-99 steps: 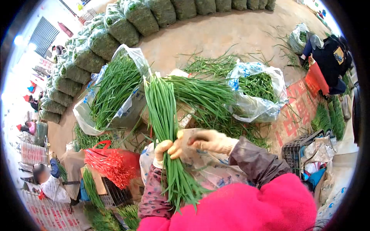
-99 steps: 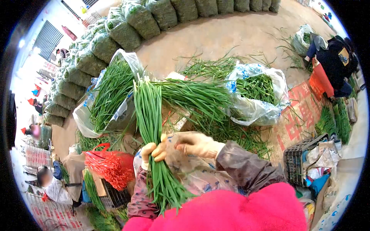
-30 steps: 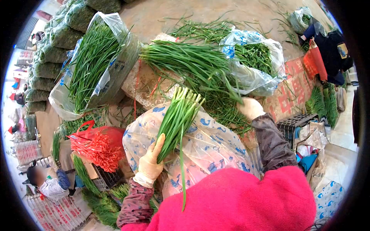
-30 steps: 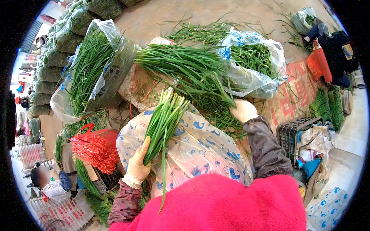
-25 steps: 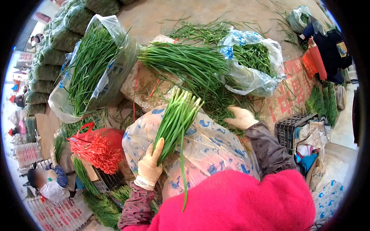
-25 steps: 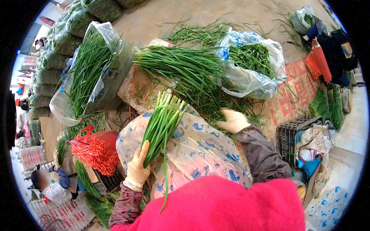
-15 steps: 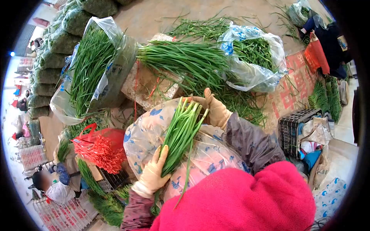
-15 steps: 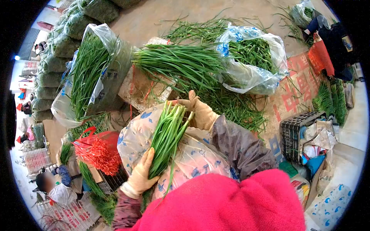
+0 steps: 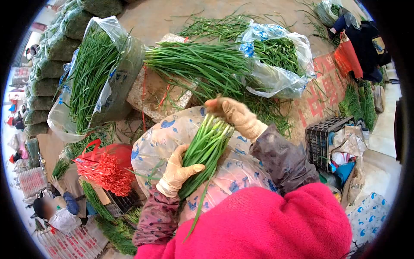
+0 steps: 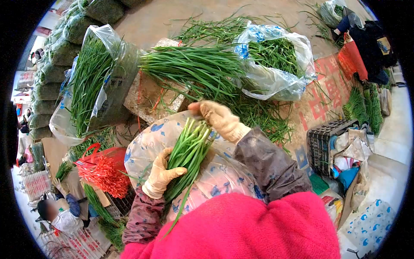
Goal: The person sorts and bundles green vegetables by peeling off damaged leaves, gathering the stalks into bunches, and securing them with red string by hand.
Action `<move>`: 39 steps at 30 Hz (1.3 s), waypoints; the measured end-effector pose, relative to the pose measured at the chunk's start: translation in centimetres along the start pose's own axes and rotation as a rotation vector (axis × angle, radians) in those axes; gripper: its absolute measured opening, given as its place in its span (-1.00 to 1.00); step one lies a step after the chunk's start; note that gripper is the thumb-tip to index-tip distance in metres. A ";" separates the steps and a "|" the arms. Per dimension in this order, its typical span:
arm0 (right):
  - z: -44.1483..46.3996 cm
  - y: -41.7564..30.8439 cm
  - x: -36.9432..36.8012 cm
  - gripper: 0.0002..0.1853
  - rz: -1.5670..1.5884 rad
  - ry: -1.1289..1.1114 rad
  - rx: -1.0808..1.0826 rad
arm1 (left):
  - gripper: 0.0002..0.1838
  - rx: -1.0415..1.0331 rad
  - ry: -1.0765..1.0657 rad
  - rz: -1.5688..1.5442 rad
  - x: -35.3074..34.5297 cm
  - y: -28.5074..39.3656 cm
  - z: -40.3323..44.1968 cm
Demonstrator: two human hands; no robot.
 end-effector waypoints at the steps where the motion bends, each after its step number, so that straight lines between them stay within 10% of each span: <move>1: -0.4 -1.2 1.5 -0.64 -0.122 0.154 0.078 | -0.15 0.013 0.090 0.026 1.0 -1.3 -0.2; 7: -4.3 -4.4 0.3 -0.75 -0.379 0.119 -0.131 | -0.48 -0.042 0.276 -0.120 2.3 -2.4 -1.3; 10: -4.4 -5.1 -2.0 -0.67 -1.037 0.038 -0.254 | -0.56 -0.135 0.278 -0.218 2.3 -1.8 -1.5; 13: -4.4 -3.7 -2.8 -0.74 -1.096 0.007 0.143 | -0.63 -0.124 0.396 -0.218 2.9 -2.8 -2.0; 17: -4.6 -2.3 1.9 -0.84 -0.225 0.428 -0.223 | -0.71 -0.241 0.554 -0.040 3.3 -1.4 -3.5; 19: -4.8 -4.0 3.0 -0.86 -0.053 0.534 -0.061 | -0.72 -0.247 0.609 -0.030 3.4 -1.8 -3.9; 25: -3.7 -7.1 -7.7 -0.57 -1.355 -0.027 0.101 | -0.71 -0.332 0.668 -0.082 3.2 -1.2 -4.2; 39: -0.9 -2.4 -5.7 -0.59 -1.471 -0.206 -0.363 | -0.53 -0.274 0.540 -0.173 1.7 -0.8 -3.1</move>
Point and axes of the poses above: each hand's wrist, its own z-axis towards the middle knuckle, its own x-axis out of the back of the hand, y = z × x, the point moved 9 cm from there along z, towards the middle knuckle, and after that the axes turned 6 degrees about z, right-handed, at the moved point
